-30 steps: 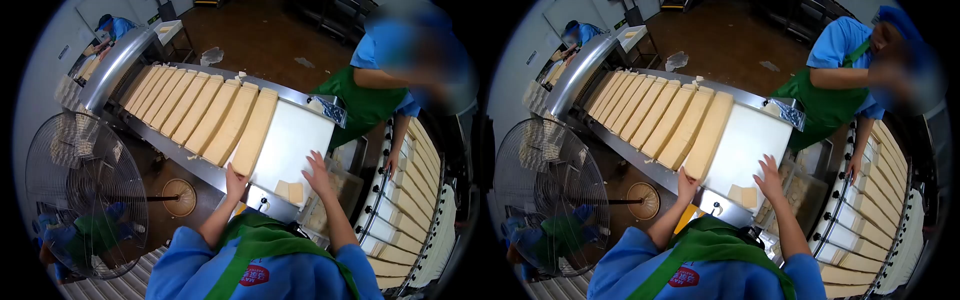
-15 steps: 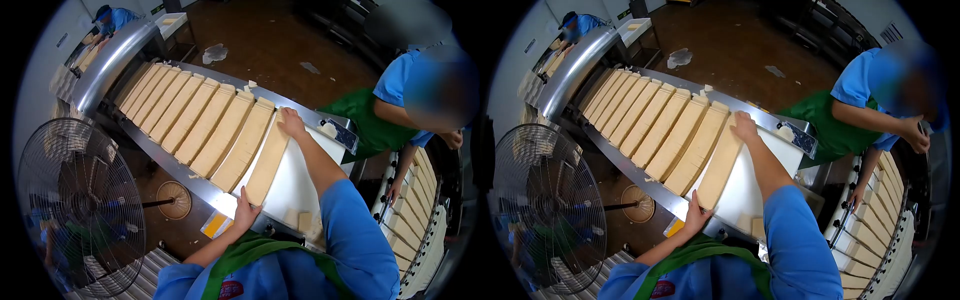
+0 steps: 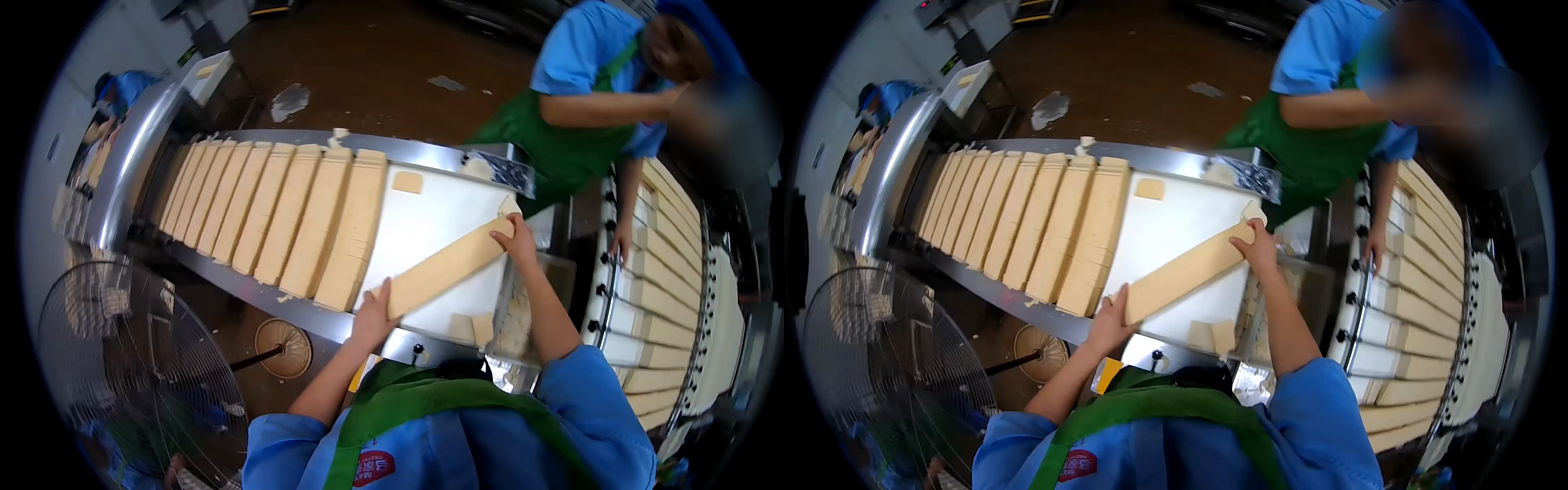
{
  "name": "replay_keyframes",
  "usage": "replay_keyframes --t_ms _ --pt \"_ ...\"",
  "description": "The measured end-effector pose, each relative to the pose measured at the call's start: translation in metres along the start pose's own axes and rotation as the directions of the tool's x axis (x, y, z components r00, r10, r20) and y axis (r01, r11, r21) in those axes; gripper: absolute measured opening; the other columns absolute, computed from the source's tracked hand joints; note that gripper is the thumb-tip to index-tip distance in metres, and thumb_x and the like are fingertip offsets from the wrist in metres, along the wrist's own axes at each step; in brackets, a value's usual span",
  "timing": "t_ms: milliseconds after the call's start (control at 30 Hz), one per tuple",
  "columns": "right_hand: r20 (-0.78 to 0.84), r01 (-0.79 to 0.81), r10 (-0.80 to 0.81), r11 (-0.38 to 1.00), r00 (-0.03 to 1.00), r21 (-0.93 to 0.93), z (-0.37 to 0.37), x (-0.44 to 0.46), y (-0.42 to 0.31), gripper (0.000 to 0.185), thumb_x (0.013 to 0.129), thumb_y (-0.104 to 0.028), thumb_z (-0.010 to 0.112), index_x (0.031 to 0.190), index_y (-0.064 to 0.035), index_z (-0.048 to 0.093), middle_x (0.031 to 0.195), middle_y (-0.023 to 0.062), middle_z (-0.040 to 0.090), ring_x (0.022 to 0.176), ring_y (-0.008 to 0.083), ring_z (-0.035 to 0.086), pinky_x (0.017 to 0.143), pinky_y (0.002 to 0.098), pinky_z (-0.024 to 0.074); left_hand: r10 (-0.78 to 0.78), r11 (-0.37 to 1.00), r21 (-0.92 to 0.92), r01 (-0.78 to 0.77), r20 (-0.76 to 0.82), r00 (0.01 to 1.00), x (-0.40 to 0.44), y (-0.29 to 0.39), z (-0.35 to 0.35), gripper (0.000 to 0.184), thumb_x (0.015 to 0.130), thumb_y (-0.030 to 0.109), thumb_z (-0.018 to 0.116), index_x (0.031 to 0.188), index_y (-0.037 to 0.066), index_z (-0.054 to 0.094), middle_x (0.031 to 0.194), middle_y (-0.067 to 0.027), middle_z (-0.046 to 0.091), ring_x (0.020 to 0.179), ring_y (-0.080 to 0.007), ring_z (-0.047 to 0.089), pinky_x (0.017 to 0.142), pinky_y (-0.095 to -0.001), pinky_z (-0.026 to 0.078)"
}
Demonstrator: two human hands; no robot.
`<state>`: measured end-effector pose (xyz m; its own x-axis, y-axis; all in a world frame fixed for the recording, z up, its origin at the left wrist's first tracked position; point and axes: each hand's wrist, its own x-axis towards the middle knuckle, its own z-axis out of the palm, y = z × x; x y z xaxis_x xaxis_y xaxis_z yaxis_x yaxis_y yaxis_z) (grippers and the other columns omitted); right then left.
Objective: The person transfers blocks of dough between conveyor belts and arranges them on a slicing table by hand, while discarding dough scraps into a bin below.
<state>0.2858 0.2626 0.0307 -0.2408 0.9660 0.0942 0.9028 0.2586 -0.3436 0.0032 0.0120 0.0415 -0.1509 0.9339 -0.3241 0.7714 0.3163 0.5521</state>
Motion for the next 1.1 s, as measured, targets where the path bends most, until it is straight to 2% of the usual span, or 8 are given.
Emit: replay_keyframes --t_ms 67,200,367,433,533,633,700,1100 --pt "0.196 -0.261 0.175 0.547 0.965 0.795 0.021 -0.022 0.042 0.039 0.079 -0.019 0.072 0.112 -0.0073 0.054 0.101 0.0059 0.066 0.09 0.014 0.059 0.083 0.0314 0.0456 -0.026 0.997 0.068 0.03 -0.065 0.998 0.003 0.005 0.004 0.092 0.071 0.024 0.076 0.144 0.011 0.022 0.11 -0.0312 0.044 0.091 -0.0444 0.058 0.077 -0.0451 0.051" --pt "0.301 -0.304 0.073 0.407 0.951 0.862 0.013 -0.038 0.028 0.03 0.085 -0.009 0.065 0.113 -0.0029 0.055 0.1 0.0084 0.067 0.087 0.0098 0.058 0.077 0.0231 0.0471 -0.134 0.979 0.132 0.157 -0.166 0.977 0.001 0.003 0.01 0.091 0.069 0.021 0.078 0.143 0.01 0.025 0.111 -0.0296 0.043 0.098 -0.0451 0.054 0.084 -0.0445 0.048" --pt "0.304 -0.308 0.078 0.415 0.95 0.856 0.006 -0.025 0.036 0.021 0.085 -0.009 0.063 0.105 -0.0007 0.062 0.101 0.0093 0.068 0.089 0.014 0.062 0.078 0.0258 0.0485 -0.147 0.983 0.093 0.159 -0.126 0.981 -0.001 0.008 0.007 0.099 0.065 0.018 0.081 0.145 0.013 0.021 0.113 -0.0296 0.043 0.097 -0.0463 0.055 0.083 -0.046 0.049" --pt "0.21 -0.092 -0.002 0.895 0.978 0.436 -0.012 -0.021 0.034 0.039 0.082 -0.011 0.066 0.117 0.002 0.056 0.112 0.0159 0.063 0.102 0.0246 0.06 0.085 0.0334 0.0481 -0.155 0.98 0.105 0.167 -0.115 0.981 0.001 0.01 0.007 0.099 0.066 0.019 0.081 0.145 0.014 0.021 0.113 -0.03 0.043 0.097 -0.0469 0.055 0.083 -0.0462 0.05" --pt "-0.273 0.1 -0.137 0.985 0.952 -0.144 -0.016 -0.02 0.028 0.062 0.075 -0.016 0.072 0.13 -0.0022 0.046 0.127 0.0198 0.051 0.117 0.0365 0.05 0.095 0.0402 0.0434 -0.158 0.981 0.103 0.166 -0.087 0.984 -0.002 0.006 0.01 0.1 0.066 0.023 0.08 0.145 0.015 0.019 0.114 -0.0323 0.044 0.097 -0.0478 0.055 0.082 -0.0465 0.05" --pt "0.218 0.016 -0.186 0.794 0.958 0.608 -0.029 -0.039 0.006 0.086 0.065 -0.023 0.079 0.139 -0.0113 0.036 0.138 0.0231 0.036 0.123 0.0412 0.04 0.1 0.041 0.0397 -0.135 0.986 0.086 0.142 -0.081 0.988 0.001 0.005 0.012 0.101 0.066 0.028 0.081 0.145 0.015 0.018 0.112 -0.0359 0.045 0.097 -0.0482 0.056 0.082 -0.0467 0.05" --pt "0.399 0.099 -0.179 0.972 0.899 0.213 -0.03 -0.066 -0.019 0.1 0.056 -0.029 0.085 0.141 -0.0185 0.033 0.135 0.0263 0.036 0.118 0.0416 0.046 0.095 0.0413 0.0438 -0.114 0.989 0.083 0.121 -0.078 0.99 0.001 0.011 0.016 0.102 0.066 0.031 0.081 0.145 0.015 0.018 0.111 -0.0376 0.045 0.097 -0.0483 0.056 0.081 -0.0468 0.05" --pt "-0.016 -0.141 0.146 0.974 0.989 0.18 -0.121 -0.166 0.045 0.096 0.046 -0.034 0.087 0.131 -0.0218 0.043 0.106 0.0157 0.049 0.086 0.0386 0.061 0.074 0.0441 0.0515 0.06 0.978 0.209 -0.022 -0.175 0.983 -0.023 0.138 0.022 0.09 0.06 0.03 0.084 0.134 0.013 0.035 0.105 -0.0273 0.052 0.088 -0.0436 0.058 0.076 -0.0463 0.05"
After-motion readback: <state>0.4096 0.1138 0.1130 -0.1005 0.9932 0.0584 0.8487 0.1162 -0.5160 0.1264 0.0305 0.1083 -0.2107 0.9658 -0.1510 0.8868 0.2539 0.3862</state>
